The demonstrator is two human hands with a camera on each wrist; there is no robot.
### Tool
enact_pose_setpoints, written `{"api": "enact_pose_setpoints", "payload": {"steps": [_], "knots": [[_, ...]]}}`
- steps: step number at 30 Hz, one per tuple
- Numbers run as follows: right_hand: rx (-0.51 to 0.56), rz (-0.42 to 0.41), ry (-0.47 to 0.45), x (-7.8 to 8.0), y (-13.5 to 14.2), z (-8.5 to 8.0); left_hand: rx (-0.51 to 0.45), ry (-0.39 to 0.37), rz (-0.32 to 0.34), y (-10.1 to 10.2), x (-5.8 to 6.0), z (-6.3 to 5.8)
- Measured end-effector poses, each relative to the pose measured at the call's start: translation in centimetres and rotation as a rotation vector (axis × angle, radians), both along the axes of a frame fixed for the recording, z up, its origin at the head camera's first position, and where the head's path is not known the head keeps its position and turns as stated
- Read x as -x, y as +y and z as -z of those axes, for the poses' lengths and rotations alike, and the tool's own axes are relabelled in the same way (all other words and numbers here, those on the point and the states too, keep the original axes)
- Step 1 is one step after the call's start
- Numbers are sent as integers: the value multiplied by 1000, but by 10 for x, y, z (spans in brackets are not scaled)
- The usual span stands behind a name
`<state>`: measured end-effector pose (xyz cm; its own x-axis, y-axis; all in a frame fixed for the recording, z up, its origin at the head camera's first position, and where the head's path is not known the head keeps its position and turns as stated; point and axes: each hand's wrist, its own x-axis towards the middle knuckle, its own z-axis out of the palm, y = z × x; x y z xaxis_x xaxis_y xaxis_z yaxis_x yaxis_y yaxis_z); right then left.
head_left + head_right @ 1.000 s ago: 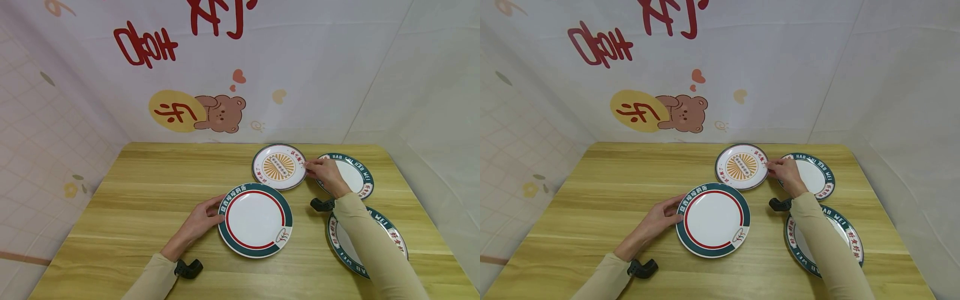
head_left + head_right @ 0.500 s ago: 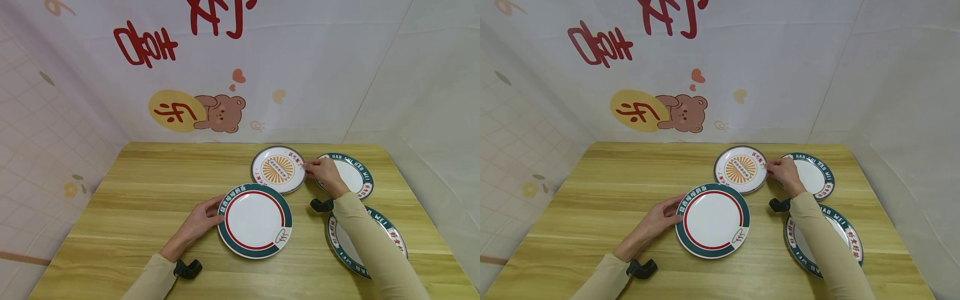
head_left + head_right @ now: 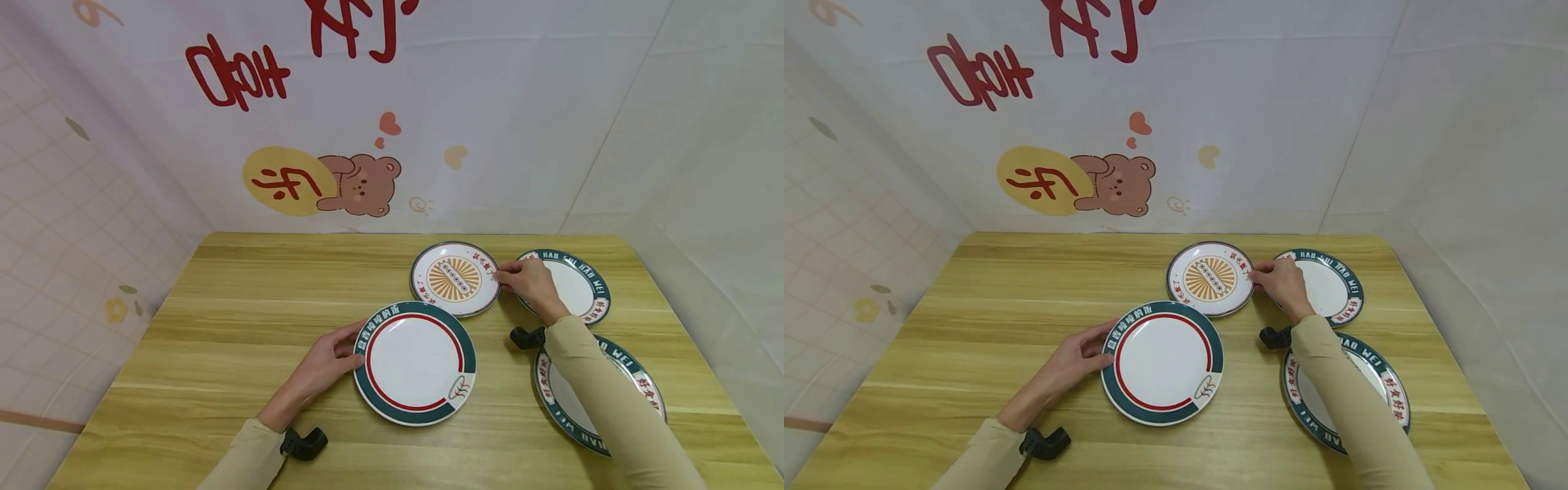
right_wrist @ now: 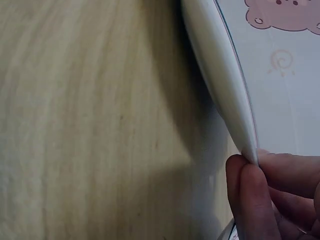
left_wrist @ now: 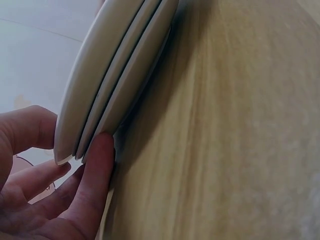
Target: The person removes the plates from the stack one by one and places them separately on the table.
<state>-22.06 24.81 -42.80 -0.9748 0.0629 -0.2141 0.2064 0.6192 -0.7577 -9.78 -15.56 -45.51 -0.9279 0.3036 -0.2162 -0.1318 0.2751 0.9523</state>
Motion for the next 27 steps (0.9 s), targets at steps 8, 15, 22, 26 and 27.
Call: {"api": "enact_pose_setpoints", "payload": {"steps": [8,15,22,26,27], "knots": [[-63,-21,36,0,-1,3,-14,1,11,-2,0,2],[-106,-40,76,-9,-6,-4,-8,1,3,-2,0,0],[-116,-44,141,-26,-5,-17,-22,-4,5,-1,0,1],[-51,-33,134,-38,-6,-23,-24,-5,1,-1,0,2],[-21,-29,127,-41,-7,-25,-24,-5,-2,-1,0,2]]}}
